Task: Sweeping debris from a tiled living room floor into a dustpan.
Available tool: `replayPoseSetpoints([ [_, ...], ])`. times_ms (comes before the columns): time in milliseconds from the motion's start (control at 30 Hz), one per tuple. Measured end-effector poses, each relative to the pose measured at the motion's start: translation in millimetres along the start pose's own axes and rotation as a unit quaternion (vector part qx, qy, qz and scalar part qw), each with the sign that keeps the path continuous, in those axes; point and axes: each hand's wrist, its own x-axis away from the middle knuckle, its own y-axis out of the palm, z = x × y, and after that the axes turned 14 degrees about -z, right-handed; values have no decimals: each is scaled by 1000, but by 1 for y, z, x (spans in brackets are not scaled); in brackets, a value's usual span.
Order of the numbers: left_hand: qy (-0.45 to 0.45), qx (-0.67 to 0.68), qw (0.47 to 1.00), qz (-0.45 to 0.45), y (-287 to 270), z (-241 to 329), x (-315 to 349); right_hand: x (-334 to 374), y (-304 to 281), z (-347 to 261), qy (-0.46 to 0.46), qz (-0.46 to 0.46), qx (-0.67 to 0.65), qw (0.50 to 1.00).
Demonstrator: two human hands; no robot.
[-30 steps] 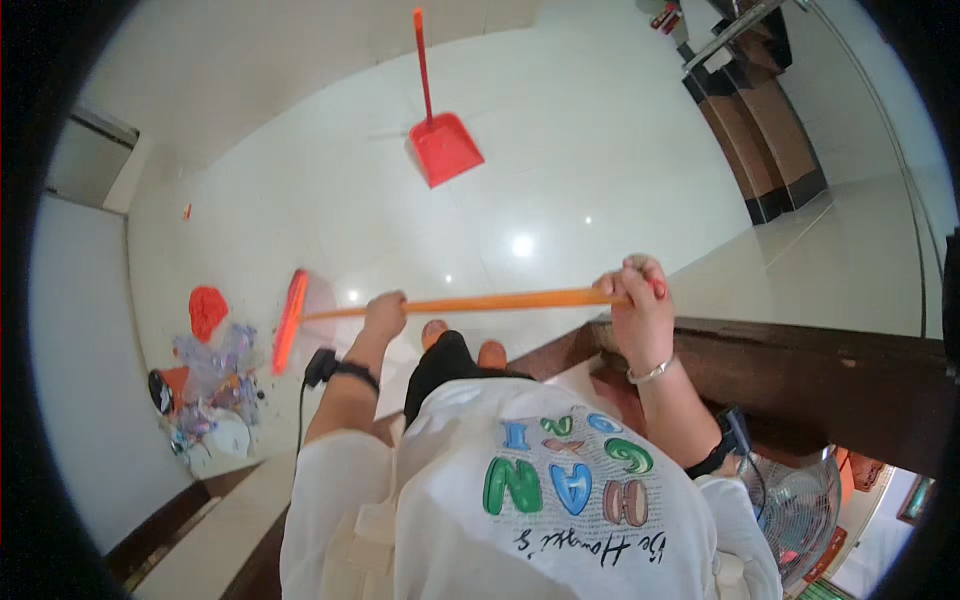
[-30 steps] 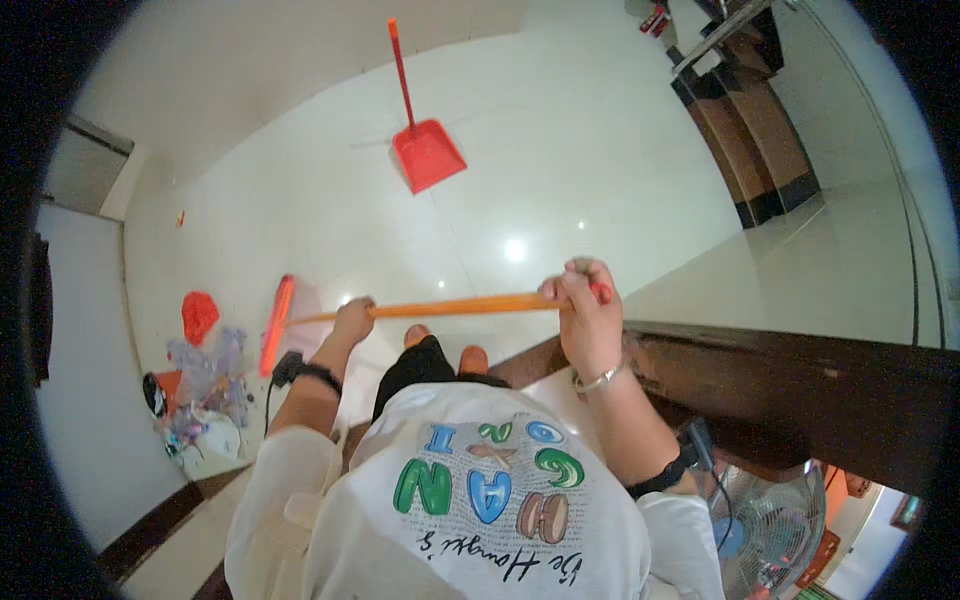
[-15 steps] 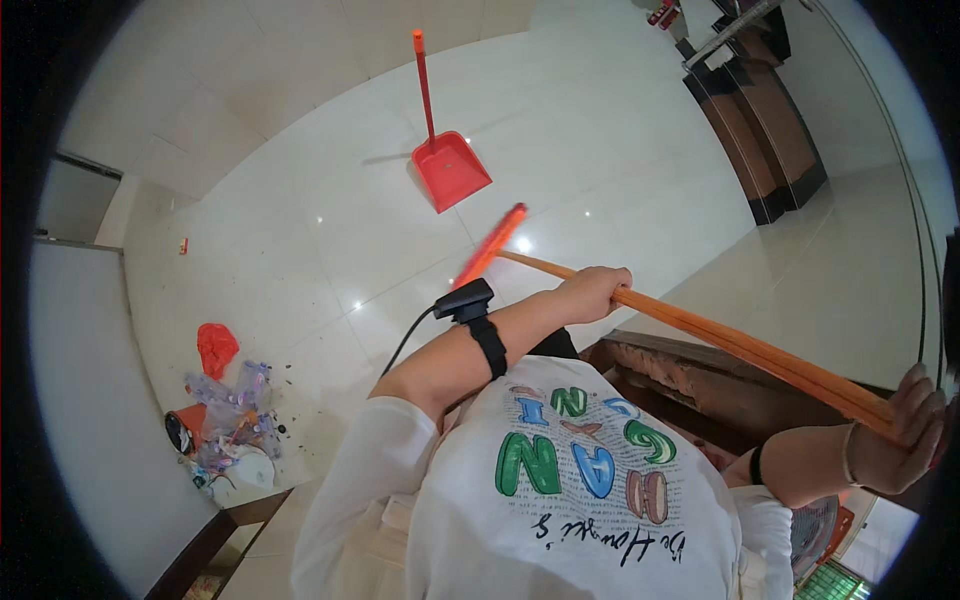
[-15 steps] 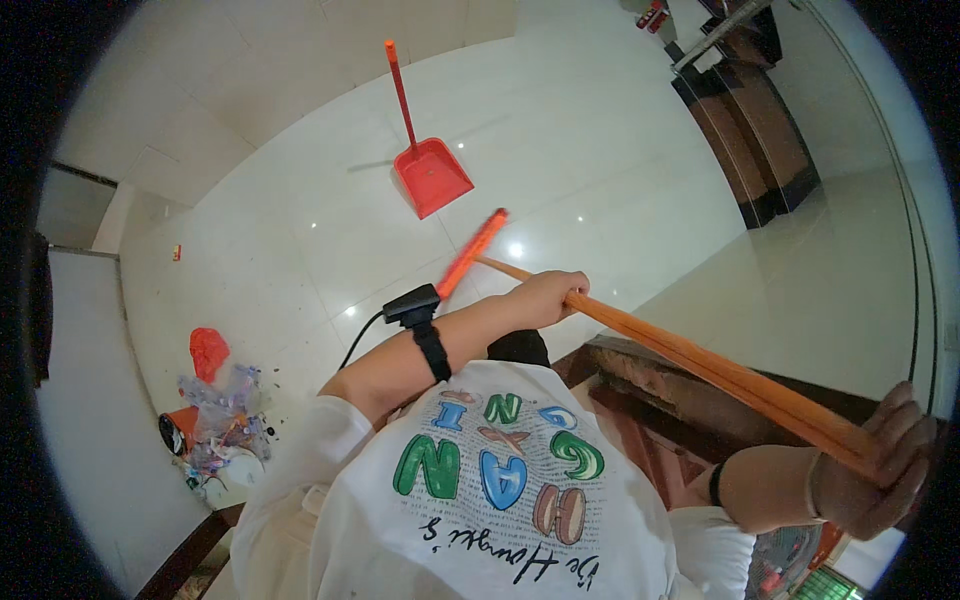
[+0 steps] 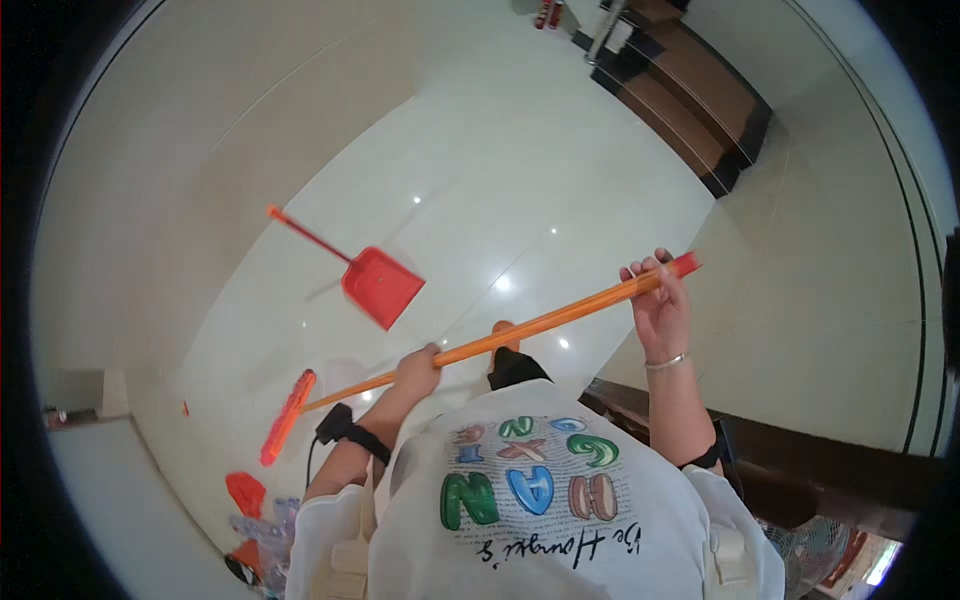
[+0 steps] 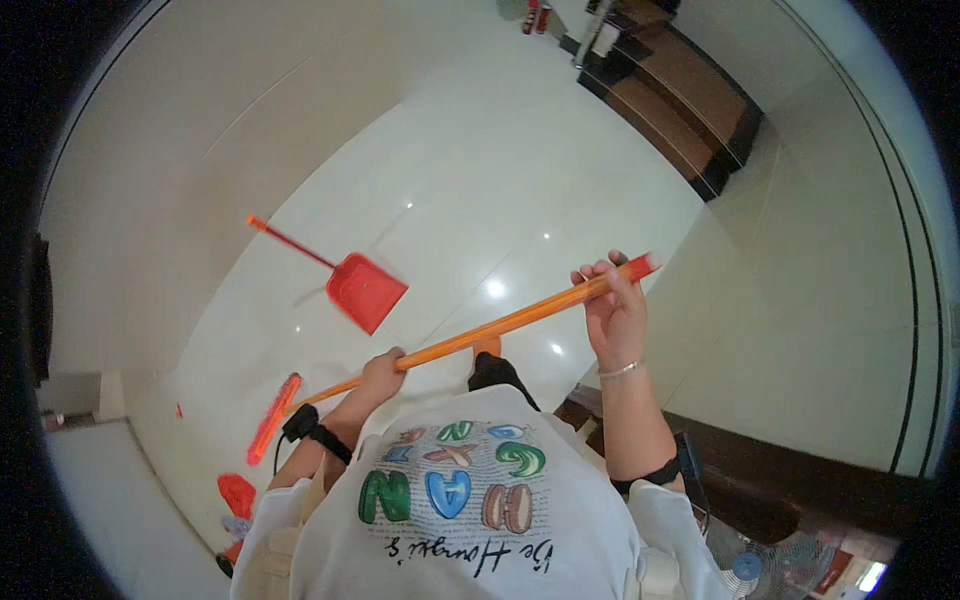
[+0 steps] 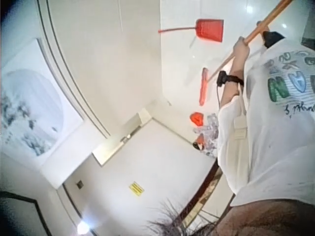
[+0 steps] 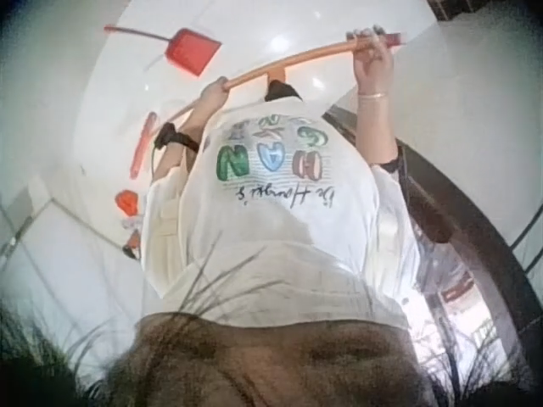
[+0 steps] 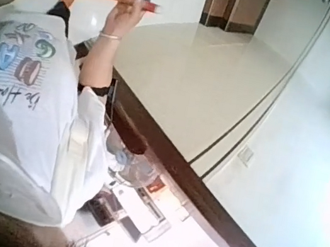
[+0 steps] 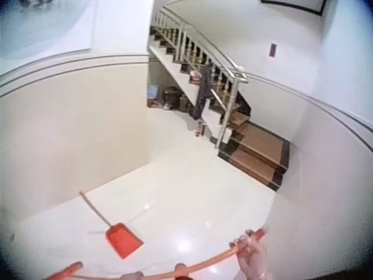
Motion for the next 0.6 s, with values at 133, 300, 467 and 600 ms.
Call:
replayPoseSetpoints([
  [133, 179, 7, 983, 33, -40, 137, -80, -66, 18, -41, 67, 13, 42, 997],
  [300, 317, 66, 946, -15, -92, 225, -118, -98, 34, -58, -1, -114, 55, 992],
  [467, 253, 21, 934, 253, -152, 117, -169, -124, 40, -97, -138, -155, 224, 952],
  [600, -134, -152, 871, 448, -244, -32, -166, -134, 29, -121, -177, -160, 277, 931],
])
